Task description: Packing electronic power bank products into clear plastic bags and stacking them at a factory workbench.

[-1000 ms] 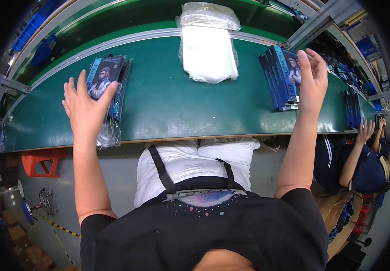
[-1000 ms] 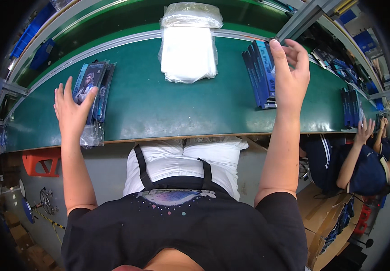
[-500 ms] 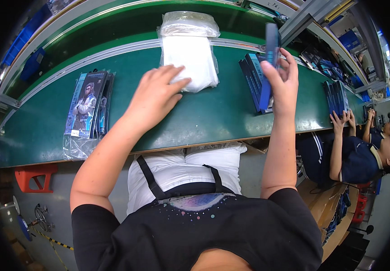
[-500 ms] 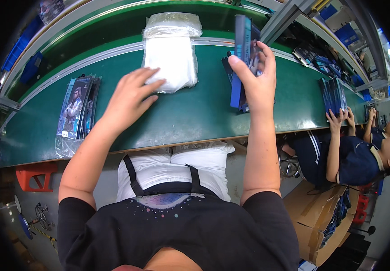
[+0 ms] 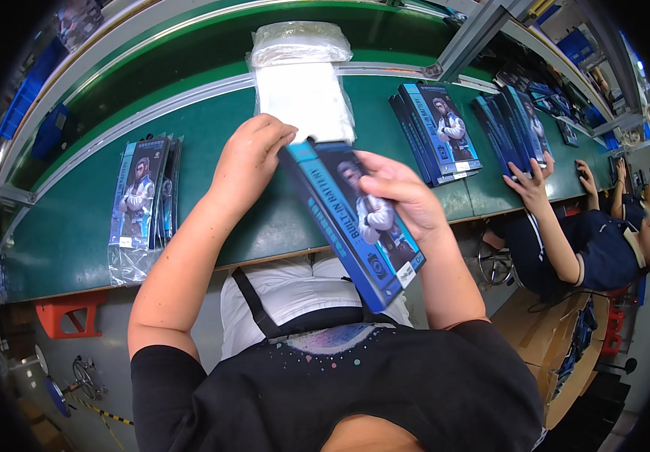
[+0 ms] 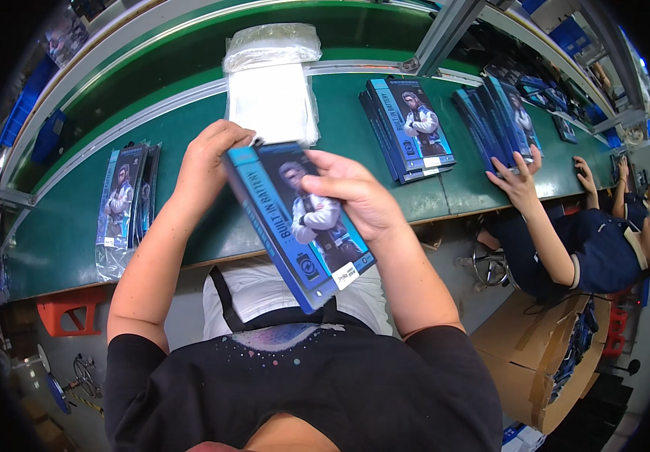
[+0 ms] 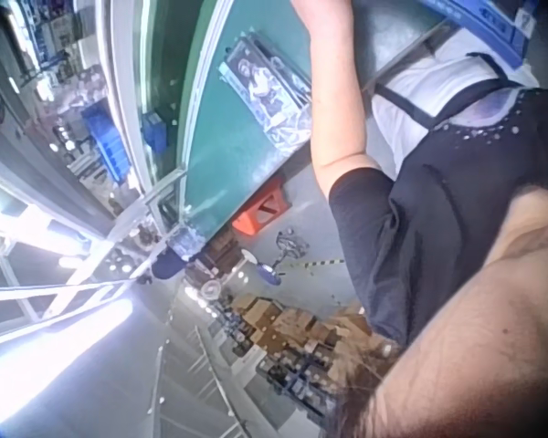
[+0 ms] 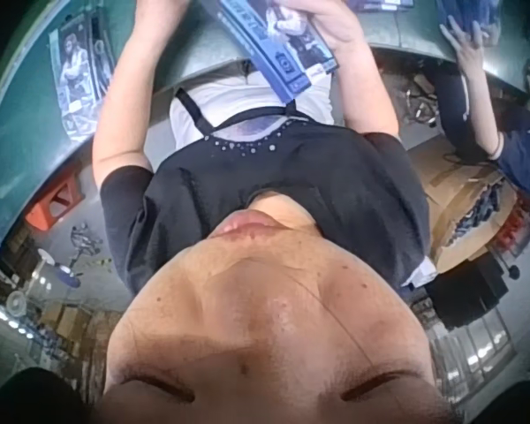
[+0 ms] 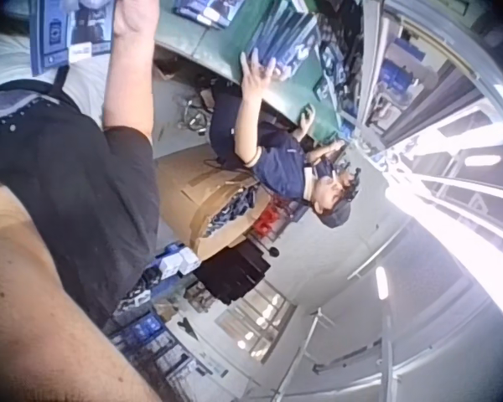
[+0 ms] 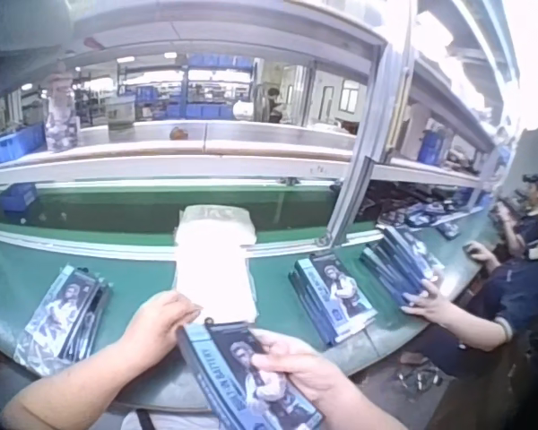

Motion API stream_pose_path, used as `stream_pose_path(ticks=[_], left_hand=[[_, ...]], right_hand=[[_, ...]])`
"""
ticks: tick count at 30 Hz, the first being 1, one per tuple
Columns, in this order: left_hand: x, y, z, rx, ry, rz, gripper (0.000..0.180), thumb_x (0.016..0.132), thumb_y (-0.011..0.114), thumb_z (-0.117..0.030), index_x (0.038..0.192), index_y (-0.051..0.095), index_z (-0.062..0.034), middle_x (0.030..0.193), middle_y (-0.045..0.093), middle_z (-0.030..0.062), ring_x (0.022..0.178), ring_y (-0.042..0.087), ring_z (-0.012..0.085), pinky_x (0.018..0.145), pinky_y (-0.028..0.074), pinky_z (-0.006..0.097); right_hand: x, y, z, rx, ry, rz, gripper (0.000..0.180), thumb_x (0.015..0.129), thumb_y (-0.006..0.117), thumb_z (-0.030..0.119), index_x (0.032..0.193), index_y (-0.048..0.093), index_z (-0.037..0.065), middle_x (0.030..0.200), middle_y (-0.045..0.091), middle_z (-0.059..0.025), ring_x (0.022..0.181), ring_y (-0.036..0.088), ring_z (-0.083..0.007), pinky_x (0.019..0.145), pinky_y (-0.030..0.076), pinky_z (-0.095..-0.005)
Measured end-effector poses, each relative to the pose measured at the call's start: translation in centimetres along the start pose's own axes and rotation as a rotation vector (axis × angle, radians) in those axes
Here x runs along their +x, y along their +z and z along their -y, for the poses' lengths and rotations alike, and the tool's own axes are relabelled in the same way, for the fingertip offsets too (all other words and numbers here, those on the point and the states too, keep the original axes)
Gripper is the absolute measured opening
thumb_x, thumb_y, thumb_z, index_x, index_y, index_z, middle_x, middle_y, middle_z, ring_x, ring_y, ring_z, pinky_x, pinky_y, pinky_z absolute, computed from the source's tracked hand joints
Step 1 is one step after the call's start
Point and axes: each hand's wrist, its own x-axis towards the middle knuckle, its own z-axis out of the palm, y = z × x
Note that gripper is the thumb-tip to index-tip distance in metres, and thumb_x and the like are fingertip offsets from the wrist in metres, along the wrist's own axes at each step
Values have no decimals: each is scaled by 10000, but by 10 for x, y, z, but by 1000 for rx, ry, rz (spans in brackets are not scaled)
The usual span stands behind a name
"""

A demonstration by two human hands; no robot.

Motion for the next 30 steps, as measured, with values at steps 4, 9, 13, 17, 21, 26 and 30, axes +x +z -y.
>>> stream_pose_path(ticks=[4,9,13,17,21,26,30], left_hand=[[8,-7,-6,170,38,14,187,723,670,-51,905,715,-44,842,588,102,820,576,244,731,478,324],[-2,-9,7,-312,-409,77,183,798,613,-43,949,715,-19,799,631,71,708,587,156,668,466,248],[5,-19,-5,-786,-859,79,224,843,591,-94,1002,684,34,754,638,42,717,603,126,682,481,242],[6,-21,-14,-365,-601,145,233,843,566,-45,1031,676,38,809,639,67,688,614,137,637,490,262],[7,-28,-14,-260,-502,275,260,833,576,5,1077,667,10,777,602,55,701,585,108,662,473,248],[3,-31,-26,-221,-319,340,386,806,565,56,1182,622,-16,786,577,48,684,554,90,668,466,242],[-4,-35,-33,-565,-477,365,587,804,582,57,1368,447,-31,793,596,41,755,592,110,712,490,245]], right_hand=[[23,0,-3,-28,69,-3,609,838,618,42,1346,318,-111,1145,607,-193,943,664,-202,827,544,-292],[25,9,8,-139,78,-36,476,841,634,54,1251,455,-110,1071,647,-167,870,678,-176,778,554,-273],[14,-3,10,-247,88,-99,444,835,642,44,1223,490,-110,1068,650,-164,866,674,-167,776,550,-268],[14,-3,3,-332,-73,-180,497,846,644,59,1272,446,-104,1102,635,-148,904,656,-152,797,537,-261],[17,-3,-11,-471,-268,-318,555,858,634,57,1327,383,-98,1180,588,-146,971,619,-140,827,508,-252],[17,3,-20,-433,-293,-381,458,848,655,63,1222,442,-93,1089,613,-162,938,618,-154,822,498,-267],[16,2,-19,-379,-316,-453,259,826,694,62,993,518,-30,934,640,-133,811,623,-119,730,514,-246]])
